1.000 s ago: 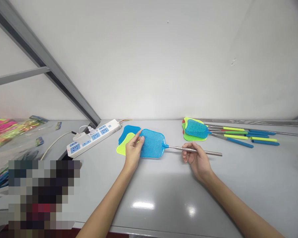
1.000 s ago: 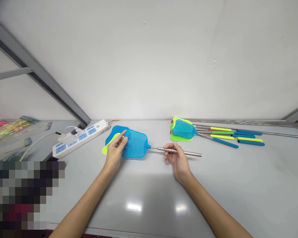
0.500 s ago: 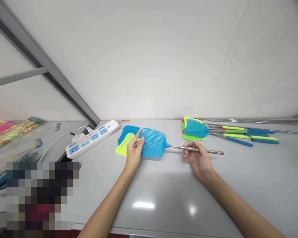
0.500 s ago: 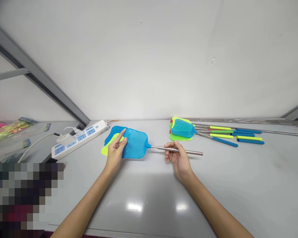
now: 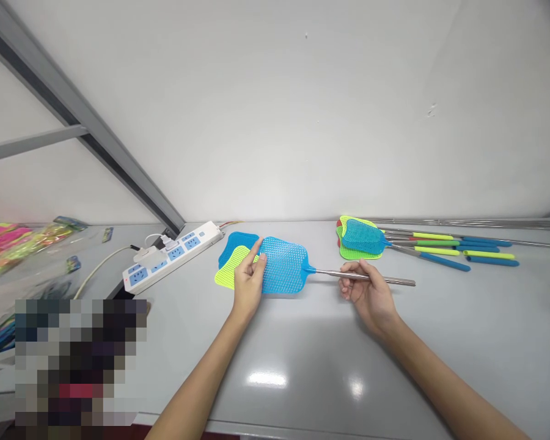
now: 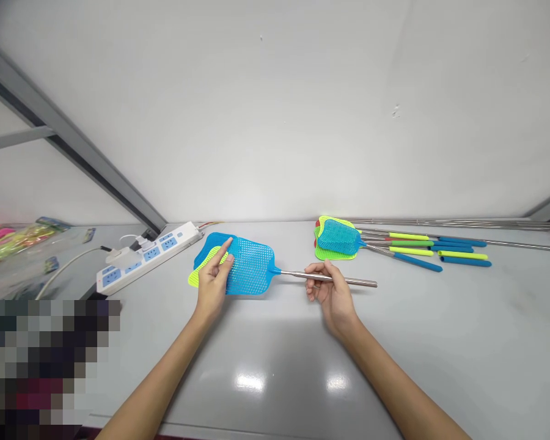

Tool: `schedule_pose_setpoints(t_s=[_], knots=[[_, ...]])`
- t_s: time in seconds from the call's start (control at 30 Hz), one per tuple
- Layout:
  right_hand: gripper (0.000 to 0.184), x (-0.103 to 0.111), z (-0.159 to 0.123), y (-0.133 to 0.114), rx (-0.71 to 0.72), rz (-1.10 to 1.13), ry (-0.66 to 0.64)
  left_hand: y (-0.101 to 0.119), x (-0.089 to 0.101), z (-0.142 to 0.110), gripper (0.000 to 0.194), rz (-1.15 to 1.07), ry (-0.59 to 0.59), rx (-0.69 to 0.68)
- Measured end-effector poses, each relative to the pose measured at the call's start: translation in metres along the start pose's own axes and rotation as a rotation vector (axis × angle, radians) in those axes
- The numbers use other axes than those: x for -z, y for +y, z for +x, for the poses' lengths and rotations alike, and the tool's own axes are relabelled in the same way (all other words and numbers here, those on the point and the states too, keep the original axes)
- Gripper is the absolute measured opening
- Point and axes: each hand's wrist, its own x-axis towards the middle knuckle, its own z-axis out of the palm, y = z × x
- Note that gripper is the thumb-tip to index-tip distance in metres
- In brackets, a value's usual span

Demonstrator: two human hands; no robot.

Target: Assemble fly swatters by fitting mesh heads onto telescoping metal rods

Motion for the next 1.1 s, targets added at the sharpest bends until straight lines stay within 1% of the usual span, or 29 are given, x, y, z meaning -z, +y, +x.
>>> schedule_pose_setpoints(t_s=[0.13,0.27,0.53,0.73,1.1], knots=[[0.033,0.0,0.0,0.0,-0.002,-0.001,0.003,0.001,-0.002,-0.002,0.057,-0.056,-0.001,0.03],[0.033,0.0,0.001,0.001,0.009,0.008,0.0,-0.001,-0.004,-0.004,0.058,-0.087,-0.007,0.012],[0.033,0.002,0.0,0.0,0.035,0.01,0.007,0.0,-0.01,-0.012,0.058,-0.058,0.014,-0.011],[0.033,0.001,0.0,0.0,0.032,0.013,0.009,0.002,-0.01,-0.014,0.059,-0.063,-0.001,-0.016],[0.033,0.001,-0.001,0.0,0.033,0.009,0.009,0.005,-0.013,-0.017,0.056,0.008,0.04,-0.043]])
